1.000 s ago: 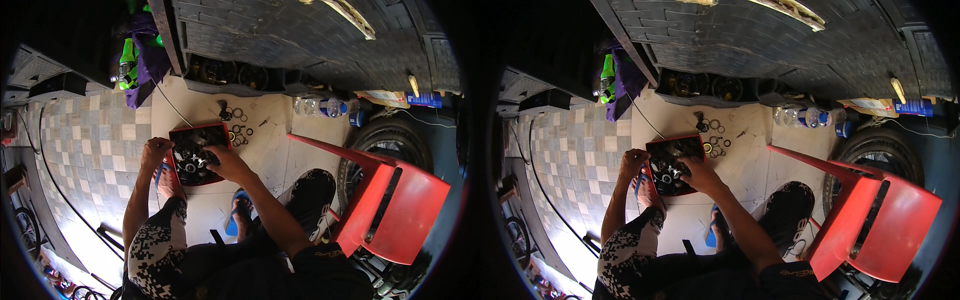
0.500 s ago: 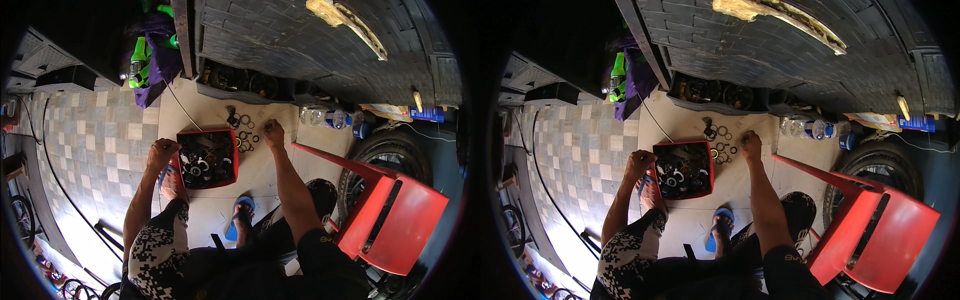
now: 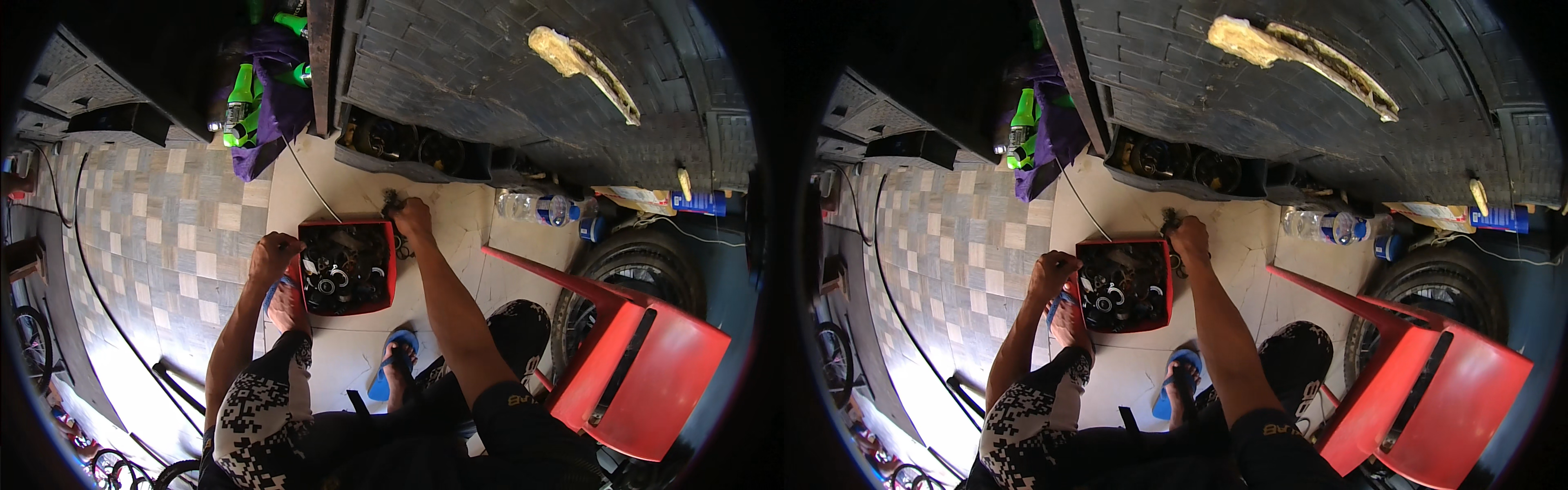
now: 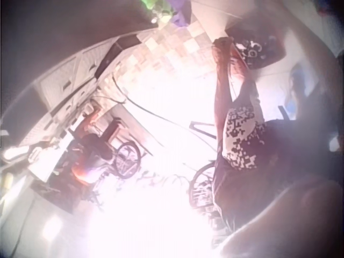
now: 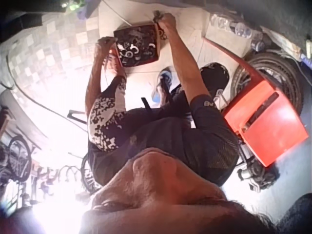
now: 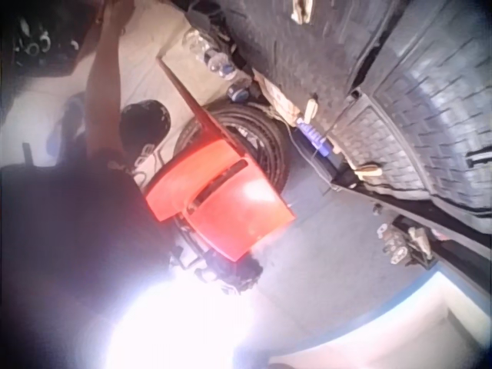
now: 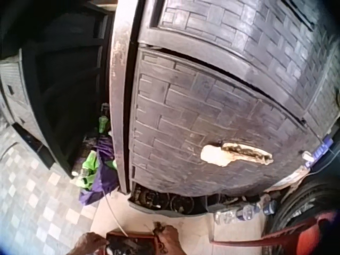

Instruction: The person sits on the floor and sorts small mechanical parts from a red box, picking up and inspecting each item before placing them back or setting them aside. The person then moves to a workbench and continues sorting parts from a white basket.

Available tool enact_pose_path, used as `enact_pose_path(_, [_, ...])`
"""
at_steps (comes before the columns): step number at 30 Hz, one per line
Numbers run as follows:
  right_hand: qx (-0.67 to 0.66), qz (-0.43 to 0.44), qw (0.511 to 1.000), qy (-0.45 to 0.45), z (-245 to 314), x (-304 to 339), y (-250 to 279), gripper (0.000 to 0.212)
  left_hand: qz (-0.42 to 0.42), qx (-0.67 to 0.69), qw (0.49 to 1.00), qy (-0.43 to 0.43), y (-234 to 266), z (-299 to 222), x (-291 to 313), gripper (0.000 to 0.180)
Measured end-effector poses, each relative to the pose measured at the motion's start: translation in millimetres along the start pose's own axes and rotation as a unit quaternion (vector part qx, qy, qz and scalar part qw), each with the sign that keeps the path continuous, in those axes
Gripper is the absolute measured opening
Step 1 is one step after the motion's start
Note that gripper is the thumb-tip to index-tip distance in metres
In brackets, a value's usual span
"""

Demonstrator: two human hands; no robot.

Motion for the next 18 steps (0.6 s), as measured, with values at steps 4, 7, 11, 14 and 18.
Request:
enact_pose_path(4, [-0.033, -0.013, 0.999, 0.040, 0.8, 11.4, 42.1, 0.040, 0.000, -0.004, 1.000, 0.000, 1.7, -0.2, -0.9, 0.031])
enact_pose_path(7, [-0.116, 0.009, 0.992, 0.050, -1.5, 37.7, 77.7, 0.035, 0.002, 0.005, 1.000, 0.002, 1.6, -0.7, 1.7, 0.031])
enact_pose_path(11, [-0.274, 0.184, 0.939, 0.099, 16.2, 98.6, 79.8, 0.032, 0.014, 0.000, 1.000, 0.001, 1.0, -0.9, -2.1, 0.032])
enact_pose_path(14, [-0.217, 0.096, 0.964, 0.124, 11.7, 104.4, 78.3, 0.040, 0.019, 0.004, 1.000, 0.004, 1.1, 0.7, -3.0, 0.032])
enact_pose_path(18, [-0.073, -0.067, 0.987, 0.125, -11.1, 69.4, 67.3, 0.053, 0.008, 0.013, 1.000, -0.007, 1.3, 0.5, -1.7, 0.032])
Point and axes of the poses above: each hand's wrist, its own x-axis away from the middle knuckle, its own y-axis out of the back of the hand, z = x × y, the point moved 5 cm from there along -x, towards the middle knuckle, and after that the axes turned 12 degrees about -z, right-handed, at the moved point
